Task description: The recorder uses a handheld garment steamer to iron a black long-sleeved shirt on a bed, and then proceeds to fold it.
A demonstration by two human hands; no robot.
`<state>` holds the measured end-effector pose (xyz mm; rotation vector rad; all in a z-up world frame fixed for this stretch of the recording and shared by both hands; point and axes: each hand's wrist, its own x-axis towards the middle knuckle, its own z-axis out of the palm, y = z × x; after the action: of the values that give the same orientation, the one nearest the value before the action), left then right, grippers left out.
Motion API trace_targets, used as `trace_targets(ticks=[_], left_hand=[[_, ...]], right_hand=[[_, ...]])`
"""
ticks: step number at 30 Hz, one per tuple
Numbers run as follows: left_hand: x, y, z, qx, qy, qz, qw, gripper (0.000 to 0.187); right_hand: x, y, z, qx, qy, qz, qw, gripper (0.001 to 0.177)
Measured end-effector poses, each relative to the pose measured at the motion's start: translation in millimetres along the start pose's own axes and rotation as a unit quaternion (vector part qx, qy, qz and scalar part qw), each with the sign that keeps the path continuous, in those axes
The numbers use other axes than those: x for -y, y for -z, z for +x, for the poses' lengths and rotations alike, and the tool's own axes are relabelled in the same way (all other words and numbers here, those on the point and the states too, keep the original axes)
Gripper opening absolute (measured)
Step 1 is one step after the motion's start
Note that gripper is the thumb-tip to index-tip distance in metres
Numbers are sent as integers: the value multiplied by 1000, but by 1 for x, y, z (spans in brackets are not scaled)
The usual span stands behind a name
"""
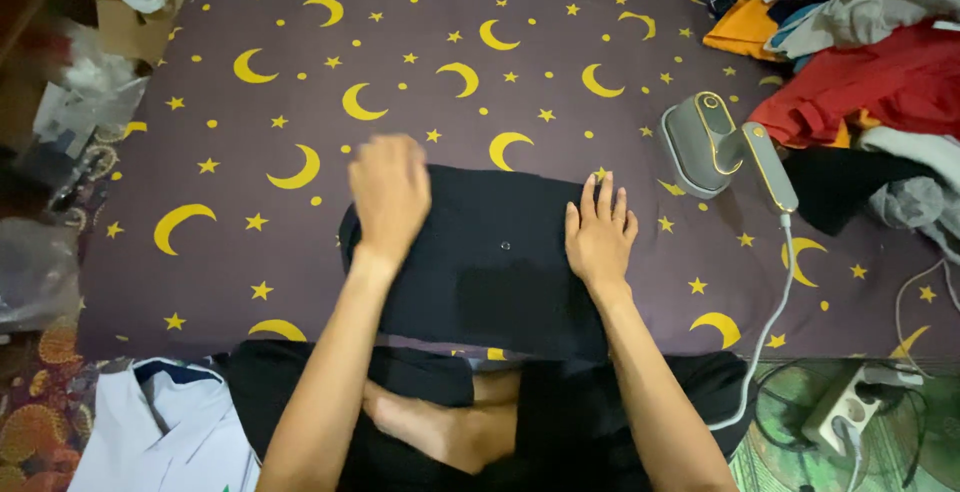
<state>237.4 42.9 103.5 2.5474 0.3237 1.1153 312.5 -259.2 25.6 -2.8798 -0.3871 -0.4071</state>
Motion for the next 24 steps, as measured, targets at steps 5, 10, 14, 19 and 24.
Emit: trace_targets(ticks=[5, 10, 14, 19, 24], left_hand=[[22, -5, -26, 70, -13, 76, 995, 34], [76, -25, -26, 143, 263, -244, 922, 33], [40, -5, -18, 27, 82, -43, 995, 25], [23, -42, -39, 68, -133, 48, 988, 40], [46, -47, -35, 138, -26, 165, 976, 46]], right_hand=[[-1, 4, 0, 18, 3, 6, 1000, 62], [-3, -2, 2, 22, -6, 12, 1000, 64], [-9, -11, 5, 16, 2, -2, 1000, 64], [-12, -15, 2, 16, -4, -13, 1000, 65], [-11, -13, 1, 2, -6, -11, 1000, 65]])
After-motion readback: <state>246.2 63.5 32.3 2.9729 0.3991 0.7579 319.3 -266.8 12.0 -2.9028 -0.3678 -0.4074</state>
